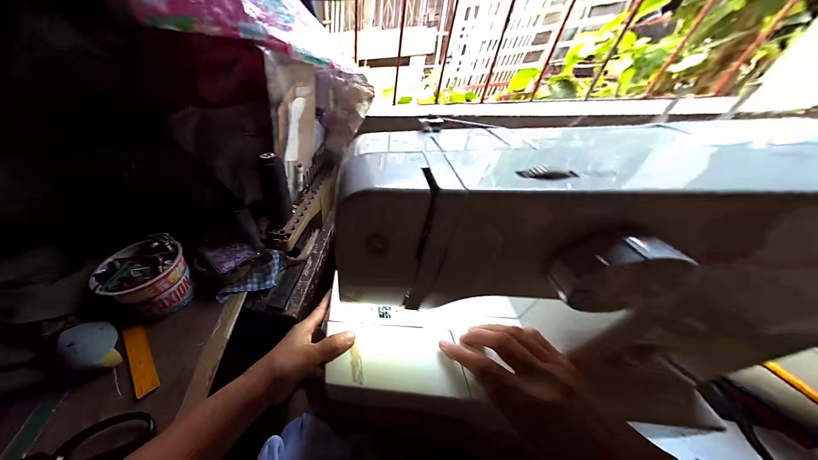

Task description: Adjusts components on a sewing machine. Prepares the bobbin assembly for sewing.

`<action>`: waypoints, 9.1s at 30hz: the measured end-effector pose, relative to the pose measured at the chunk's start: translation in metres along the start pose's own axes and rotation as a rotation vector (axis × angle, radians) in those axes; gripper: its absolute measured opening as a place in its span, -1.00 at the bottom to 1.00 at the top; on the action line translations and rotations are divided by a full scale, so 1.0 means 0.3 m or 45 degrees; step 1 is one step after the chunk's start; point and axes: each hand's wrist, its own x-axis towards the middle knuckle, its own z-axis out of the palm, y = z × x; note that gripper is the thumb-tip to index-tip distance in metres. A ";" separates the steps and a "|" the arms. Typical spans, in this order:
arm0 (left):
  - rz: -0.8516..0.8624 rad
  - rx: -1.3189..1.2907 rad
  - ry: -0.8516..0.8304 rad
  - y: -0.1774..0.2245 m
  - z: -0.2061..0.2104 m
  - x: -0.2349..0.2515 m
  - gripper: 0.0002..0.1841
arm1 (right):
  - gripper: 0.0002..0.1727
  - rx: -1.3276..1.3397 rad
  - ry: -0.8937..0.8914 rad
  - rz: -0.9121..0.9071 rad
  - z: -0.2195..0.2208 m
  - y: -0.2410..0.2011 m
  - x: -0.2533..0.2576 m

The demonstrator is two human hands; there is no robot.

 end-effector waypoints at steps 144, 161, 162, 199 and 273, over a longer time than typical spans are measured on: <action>1.317 0.345 0.517 -0.244 0.386 -0.223 -0.38 | -0.66 0.561 0.128 0.145 -0.029 -0.239 -0.035; 1.260 0.533 0.600 -0.285 0.356 -0.189 -0.68 | -0.94 0.824 0.125 0.254 -0.066 -0.230 -0.152; 1.254 0.546 0.605 -0.289 0.355 -0.188 -0.66 | -0.94 0.877 0.115 0.271 -0.079 -0.230 -0.159; 1.319 0.960 0.595 -0.278 0.362 -0.196 -0.89 | -0.90 0.475 0.158 0.658 0.041 -0.392 -0.109; 0.703 -1.336 -0.621 -0.319 0.340 -0.164 -0.70 | -0.84 1.107 -0.082 0.312 0.011 -0.509 -0.071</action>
